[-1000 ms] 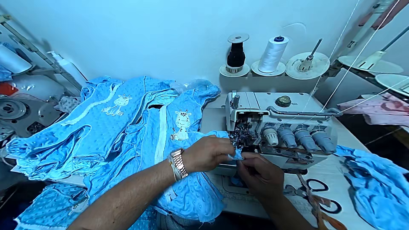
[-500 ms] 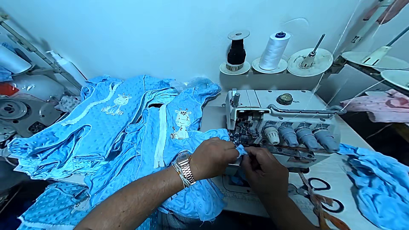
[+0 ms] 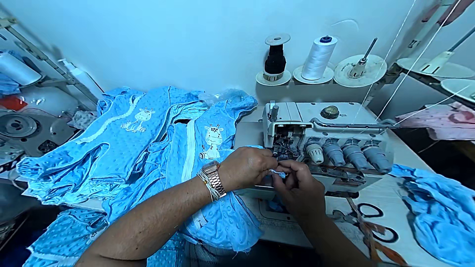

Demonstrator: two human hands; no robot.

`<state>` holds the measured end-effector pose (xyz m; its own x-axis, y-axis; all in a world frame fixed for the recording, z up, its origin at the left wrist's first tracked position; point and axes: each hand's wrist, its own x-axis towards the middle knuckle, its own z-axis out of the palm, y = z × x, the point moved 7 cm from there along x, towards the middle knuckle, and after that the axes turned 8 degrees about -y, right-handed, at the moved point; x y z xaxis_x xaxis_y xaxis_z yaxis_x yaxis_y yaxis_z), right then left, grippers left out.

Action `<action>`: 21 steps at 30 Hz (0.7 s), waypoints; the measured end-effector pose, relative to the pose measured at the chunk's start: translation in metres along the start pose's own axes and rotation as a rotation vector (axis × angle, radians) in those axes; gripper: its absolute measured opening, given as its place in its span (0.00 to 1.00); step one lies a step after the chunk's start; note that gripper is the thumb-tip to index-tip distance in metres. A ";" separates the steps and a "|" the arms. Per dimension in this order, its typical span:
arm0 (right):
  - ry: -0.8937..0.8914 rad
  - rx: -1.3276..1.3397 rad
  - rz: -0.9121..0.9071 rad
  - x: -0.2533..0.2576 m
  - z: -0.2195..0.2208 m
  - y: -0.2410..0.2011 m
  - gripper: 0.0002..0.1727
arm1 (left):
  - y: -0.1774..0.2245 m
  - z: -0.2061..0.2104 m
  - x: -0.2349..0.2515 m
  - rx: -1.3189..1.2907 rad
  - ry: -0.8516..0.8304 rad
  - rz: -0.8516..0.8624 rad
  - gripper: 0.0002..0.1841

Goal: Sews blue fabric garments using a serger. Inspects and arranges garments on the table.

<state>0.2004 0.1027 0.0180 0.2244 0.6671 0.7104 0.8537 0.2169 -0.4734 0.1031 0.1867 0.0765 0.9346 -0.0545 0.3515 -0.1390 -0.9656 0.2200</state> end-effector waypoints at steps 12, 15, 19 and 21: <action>0.038 0.208 -0.030 -0.004 -0.001 0.008 0.05 | -0.001 -0.004 0.005 0.206 -0.284 -0.097 0.04; -0.032 0.252 -0.085 -0.008 -0.005 0.015 0.05 | 0.024 0.006 0.000 0.243 -0.230 0.009 0.06; -0.126 0.141 -0.167 -0.004 -0.010 0.017 0.06 | 0.041 0.027 -0.007 0.350 -0.044 0.035 0.04; -0.139 0.056 -0.234 -0.005 -0.011 0.011 0.09 | 0.042 0.030 -0.008 0.382 -0.006 0.031 0.05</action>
<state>0.2143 0.0939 0.0147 -0.0454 0.6845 0.7276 0.8466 0.4130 -0.3357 0.0990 0.1392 0.0559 0.9340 -0.0857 0.3467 -0.0365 -0.9886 -0.1458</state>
